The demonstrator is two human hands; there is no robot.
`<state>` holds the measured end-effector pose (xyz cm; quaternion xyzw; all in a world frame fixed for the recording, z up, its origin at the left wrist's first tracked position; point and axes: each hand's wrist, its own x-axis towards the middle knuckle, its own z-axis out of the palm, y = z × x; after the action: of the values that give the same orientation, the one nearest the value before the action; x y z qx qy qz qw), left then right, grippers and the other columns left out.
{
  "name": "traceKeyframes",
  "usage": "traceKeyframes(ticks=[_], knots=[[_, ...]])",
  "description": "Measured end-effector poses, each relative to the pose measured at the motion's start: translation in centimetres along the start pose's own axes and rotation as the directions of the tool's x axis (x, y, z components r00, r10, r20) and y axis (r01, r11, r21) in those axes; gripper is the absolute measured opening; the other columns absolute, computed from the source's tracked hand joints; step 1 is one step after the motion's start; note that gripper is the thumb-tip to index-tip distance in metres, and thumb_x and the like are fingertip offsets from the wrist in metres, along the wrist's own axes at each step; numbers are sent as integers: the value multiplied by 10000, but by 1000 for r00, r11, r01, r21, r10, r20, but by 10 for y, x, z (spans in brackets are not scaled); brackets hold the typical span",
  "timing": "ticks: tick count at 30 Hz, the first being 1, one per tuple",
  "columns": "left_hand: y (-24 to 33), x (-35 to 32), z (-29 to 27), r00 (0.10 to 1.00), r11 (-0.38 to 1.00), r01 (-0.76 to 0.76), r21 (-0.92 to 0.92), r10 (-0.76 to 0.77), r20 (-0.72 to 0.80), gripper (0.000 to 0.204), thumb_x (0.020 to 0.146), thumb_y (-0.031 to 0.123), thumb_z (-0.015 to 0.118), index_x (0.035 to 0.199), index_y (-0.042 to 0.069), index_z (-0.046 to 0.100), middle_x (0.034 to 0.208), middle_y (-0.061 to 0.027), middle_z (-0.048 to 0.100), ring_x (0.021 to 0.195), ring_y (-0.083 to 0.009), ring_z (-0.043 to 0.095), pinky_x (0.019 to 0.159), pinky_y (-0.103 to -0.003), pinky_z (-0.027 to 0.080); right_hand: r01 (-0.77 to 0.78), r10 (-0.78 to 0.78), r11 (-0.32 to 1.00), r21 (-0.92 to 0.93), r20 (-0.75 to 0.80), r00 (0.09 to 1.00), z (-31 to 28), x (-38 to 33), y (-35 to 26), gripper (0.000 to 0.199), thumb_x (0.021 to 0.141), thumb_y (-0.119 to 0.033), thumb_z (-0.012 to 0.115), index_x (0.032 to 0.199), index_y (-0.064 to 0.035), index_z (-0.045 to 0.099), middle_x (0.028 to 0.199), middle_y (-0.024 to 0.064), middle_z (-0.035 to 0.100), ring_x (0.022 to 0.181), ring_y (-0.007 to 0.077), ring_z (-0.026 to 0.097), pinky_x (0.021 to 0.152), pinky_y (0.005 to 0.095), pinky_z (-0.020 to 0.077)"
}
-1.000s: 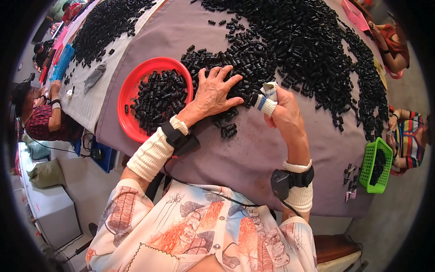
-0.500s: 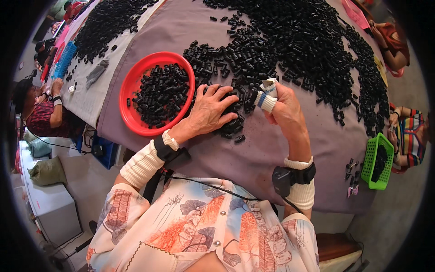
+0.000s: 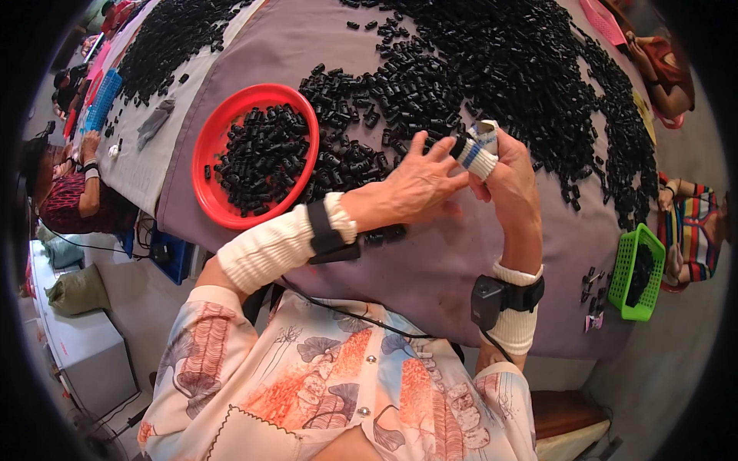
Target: Assembling small black plastic components by hand in a manufacturing setting.
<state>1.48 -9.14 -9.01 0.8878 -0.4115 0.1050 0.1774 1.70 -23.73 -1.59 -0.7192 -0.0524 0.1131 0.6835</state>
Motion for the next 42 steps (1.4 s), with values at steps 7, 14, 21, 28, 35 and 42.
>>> traceKeyframes(ticks=[7, 14, 21, 28, 35, 42], knots=[[-10, -33, -1, 992, 1000, -7, 6, 6, 124, 381, 683, 293, 714, 947, 68, 558, 1010, -96, 512, 1010, -271, 486, 946, -546, 281, -43, 42, 999, -27, -44, 998, -4, -5, 9, 66, 789, -104, 568, 749, -80, 522, 499, -28, 431, 395, 42, 370, 359, 205, 246], [-8, -67, -27, 986, 999, 49, -11, -47, 158, 349, 686, 257, 710, 937, 69, 556, 1066, -91, 508, 1078, -257, 460, 924, -528, 323, -36, 38, 997, -65, 33, 999, 9, 3, 5, 167, 811, -191, 607, 735, -97, 492, 503, -35, 417, 396, 38, 359, 361, 192, 244], [-14, -90, -38, 989, 997, 74, -5, -73, 130, 329, 689, 186, 700, 973, 86, 566, 1090, -84, 519, 1097, -260, 446, 949, -492, 316, -47, 48, 997, -67, 16, 999, 15, 3, 3, 191, 799, -201, 627, 720, -96, 488, 489, -35, 410, 386, 41, 350, 361, 195, 240], [-17, -99, -54, 992, 990, 122, -69, -120, 41, 312, 698, 123, 689, 986, 92, 572, 1145, -97, 515, 1152, -278, 428, 968, -460, 316, -43, 50, 993, -112, 58, 997, 28, 10, -3, 178, 802, -195, 612, 710, -100, 493, 486, -34, 416, 384, 41, 354, 360, 196, 236], [8, -88, -39, 999, 996, 8, -86, -12, -36, 244, 661, 154, 654, 869, 67, 559, 903, -60, 523, 893, -226, 490, 748, -353, 386, -25, 34, 992, -125, 73, 997, 28, 8, -2, 145, 806, -189, 596, 719, -94, 530, 486, -33, 420, 385, 42, 356, 361, 195, 240], [9, -85, -19, 996, 996, -79, 40, 78, 37, 121, 696, 148, 574, 788, 74, 548, 818, -45, 474, 805, -193, 451, 706, -322, 356, -49, 58, 987, -151, 56, 997, 25, 0, 3, 151, 798, -188, 606, 717, -96, 518, 485, -37, 420, 381, 39, 352, 360, 193, 244]])
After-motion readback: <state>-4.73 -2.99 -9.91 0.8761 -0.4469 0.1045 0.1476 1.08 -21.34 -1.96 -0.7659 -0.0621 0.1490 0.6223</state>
